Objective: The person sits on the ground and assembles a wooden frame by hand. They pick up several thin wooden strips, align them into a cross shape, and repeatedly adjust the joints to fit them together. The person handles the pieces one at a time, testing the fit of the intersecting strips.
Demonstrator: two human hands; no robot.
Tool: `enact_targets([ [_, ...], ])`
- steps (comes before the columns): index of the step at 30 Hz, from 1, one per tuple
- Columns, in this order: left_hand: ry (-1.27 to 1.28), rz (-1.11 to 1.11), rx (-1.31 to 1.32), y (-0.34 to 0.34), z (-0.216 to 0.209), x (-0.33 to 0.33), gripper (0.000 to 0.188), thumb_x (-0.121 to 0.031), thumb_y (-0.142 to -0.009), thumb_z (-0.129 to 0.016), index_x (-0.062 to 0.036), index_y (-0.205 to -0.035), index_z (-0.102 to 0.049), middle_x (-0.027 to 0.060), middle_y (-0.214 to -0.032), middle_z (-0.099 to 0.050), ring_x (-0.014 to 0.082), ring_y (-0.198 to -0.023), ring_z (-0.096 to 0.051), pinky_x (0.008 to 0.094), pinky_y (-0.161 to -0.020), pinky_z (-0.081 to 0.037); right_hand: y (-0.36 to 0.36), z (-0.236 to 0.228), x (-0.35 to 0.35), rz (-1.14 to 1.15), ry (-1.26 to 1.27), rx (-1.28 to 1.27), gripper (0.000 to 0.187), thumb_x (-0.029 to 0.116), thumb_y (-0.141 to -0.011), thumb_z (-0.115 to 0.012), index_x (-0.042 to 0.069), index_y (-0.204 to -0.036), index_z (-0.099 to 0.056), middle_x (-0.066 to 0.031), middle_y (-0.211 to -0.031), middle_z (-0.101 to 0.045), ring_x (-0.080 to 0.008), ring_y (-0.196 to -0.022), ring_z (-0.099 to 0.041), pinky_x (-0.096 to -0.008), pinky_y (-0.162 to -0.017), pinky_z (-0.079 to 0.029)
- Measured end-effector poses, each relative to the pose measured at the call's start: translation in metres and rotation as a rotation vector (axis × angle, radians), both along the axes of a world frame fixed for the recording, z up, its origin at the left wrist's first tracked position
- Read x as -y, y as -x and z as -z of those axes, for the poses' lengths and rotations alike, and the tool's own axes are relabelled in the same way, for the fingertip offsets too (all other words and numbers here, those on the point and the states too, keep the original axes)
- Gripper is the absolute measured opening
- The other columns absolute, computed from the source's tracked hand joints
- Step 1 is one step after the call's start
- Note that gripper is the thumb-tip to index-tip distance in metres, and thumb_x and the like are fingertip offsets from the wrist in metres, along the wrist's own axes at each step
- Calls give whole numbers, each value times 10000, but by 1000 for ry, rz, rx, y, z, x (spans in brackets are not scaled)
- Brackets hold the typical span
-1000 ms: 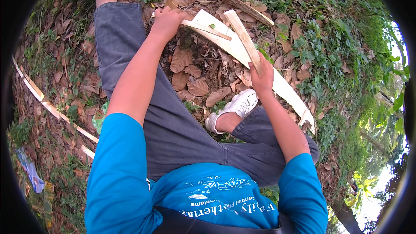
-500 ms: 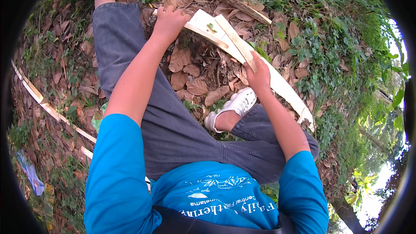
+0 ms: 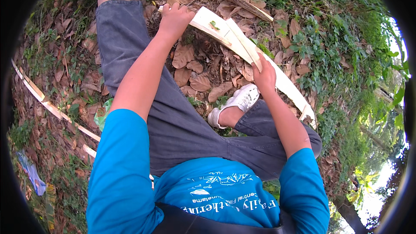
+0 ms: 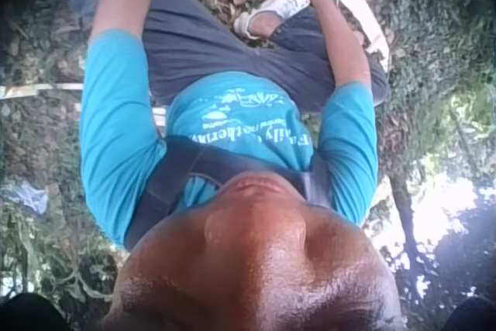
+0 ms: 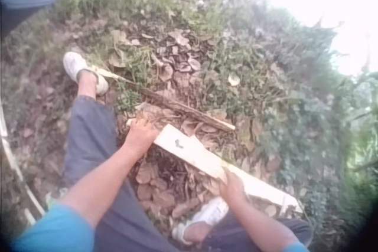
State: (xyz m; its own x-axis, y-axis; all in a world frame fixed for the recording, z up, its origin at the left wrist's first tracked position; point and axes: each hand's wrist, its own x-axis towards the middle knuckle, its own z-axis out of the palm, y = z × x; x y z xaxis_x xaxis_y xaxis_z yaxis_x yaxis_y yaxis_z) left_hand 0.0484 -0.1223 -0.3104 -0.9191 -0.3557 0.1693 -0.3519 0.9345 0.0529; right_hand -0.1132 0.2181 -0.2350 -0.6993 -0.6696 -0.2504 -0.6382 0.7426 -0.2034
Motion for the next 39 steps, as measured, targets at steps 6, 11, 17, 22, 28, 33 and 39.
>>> enact_targets([
  [6,29,9,-63,-4,4,1,192,-140,-863,-657,-239,-1016,-717,-14,-958,-678,214,-1014,-617,504,-915,-403,10,-17,-5,152,393,-26,440,200,-968,-661,31,-1364,-573,-206,-1184,-693,-364,-1085,-660,-416,-939,-502],
  [11,136,69,47,-5,5,-4,253,-171,-861,-667,-236,-1098,-730,-6,-952,-697,205,-1014,-632,443,-837,-440,-2,-13,-9,262,497,65,409,213,-982,-681,23,-1335,-595,-120,-1100,-714,-218,-979,-675,-332,-880,-515],
  [17,115,221,169,-22,4,-18,558,-143,-906,-640,-335,-1426,-570,54,-1226,-662,224,-1222,-562,429,-879,-454,-31,-36,1,588,557,577,332,217,-1001,-661,20,-1266,-627,-15,-912,-658,-56,-739,-586,-220,-621,-474],
  [22,-39,133,376,-25,2,-22,748,-220,-907,-697,-488,-1533,-387,149,-1500,-449,374,-1367,-462,615,-1040,-407,-55,-29,3,516,636,522,316,193,-999,-647,27,-1267,-622,20,-860,-621,-44,-652,-523,-214,-585,-442],
  [28,-244,221,420,-25,-27,-24,1104,-393,-610,-877,-436,-1571,-335,191,-1468,-452,350,-1249,-587,567,-980,-500,-87,-33,16,594,681,492,422,207,-985,-649,-16,-1333,-563,-95,-953,-686,-146,-825,-646,-313,-762,-521],
  [33,-346,141,515,-21,-39,-38,1212,-441,-596,-848,-195,-1620,-249,206,-1301,-578,342,-1146,-638,475,-915,-560,-96,-3,19,499,760,219,466,219,-993,-625,-31,-1370,-511,-189,-1059,-689,-292,-955,-680,-393,-864,-520],
  [39,-451,105,556,-21,-46,-47,1184,-514,-616,-818,-91,-1587,-289,205,-1242,-631,338,-1089,-677,439,-896,-576,-97,-15,36,613,542,500,375,232,-986,-628,-4,-1275,-586,-176,-1043,-689,-263,-919,-696,-397,-834,-544],
])
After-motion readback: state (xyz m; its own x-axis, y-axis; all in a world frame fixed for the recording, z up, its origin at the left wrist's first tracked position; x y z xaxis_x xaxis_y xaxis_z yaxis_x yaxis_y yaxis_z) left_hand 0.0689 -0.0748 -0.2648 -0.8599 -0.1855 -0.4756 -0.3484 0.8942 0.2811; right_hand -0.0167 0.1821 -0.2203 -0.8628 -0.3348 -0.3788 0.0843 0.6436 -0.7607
